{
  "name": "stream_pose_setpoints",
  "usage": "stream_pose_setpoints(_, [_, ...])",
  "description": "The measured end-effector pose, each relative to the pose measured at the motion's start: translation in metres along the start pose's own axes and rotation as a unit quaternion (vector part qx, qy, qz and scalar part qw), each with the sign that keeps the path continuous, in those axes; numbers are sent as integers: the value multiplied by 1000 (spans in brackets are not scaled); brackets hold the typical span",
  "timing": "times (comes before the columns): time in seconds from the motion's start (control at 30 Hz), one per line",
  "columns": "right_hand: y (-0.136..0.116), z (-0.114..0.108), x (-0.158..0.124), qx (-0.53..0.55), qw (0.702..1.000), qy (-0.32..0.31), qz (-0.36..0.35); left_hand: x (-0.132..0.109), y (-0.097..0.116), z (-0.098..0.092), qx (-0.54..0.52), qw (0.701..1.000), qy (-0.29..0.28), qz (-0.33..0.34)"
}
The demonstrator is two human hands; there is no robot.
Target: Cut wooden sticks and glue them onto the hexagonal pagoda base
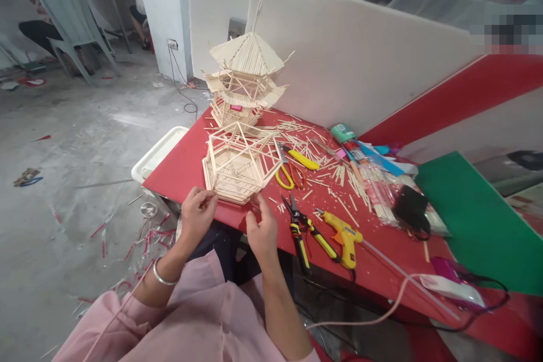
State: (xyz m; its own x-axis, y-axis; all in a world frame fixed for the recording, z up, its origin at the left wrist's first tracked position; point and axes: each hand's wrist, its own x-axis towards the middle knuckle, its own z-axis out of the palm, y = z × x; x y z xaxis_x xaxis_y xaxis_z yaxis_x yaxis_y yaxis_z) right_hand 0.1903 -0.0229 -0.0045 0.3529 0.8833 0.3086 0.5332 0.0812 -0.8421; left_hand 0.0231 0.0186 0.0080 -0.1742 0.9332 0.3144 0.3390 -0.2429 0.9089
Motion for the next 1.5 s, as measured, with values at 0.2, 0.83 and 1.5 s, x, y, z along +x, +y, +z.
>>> stream_pose_setpoints(0.2, [1, 1, 3, 6, 1000, 25, 1, 6, 9, 0, -186, 918, -221, -272])
stream_pose_setpoints(0.83, [12, 4, 7, 40, 998, 32, 32, 13, 20, -4, -319, 844, -237, -361])
stream_pose_setpoints(1.5, [-14, -121, 111, -235, 904, -356, 30, 6, 24, 16, -365, 833, -249, -334])
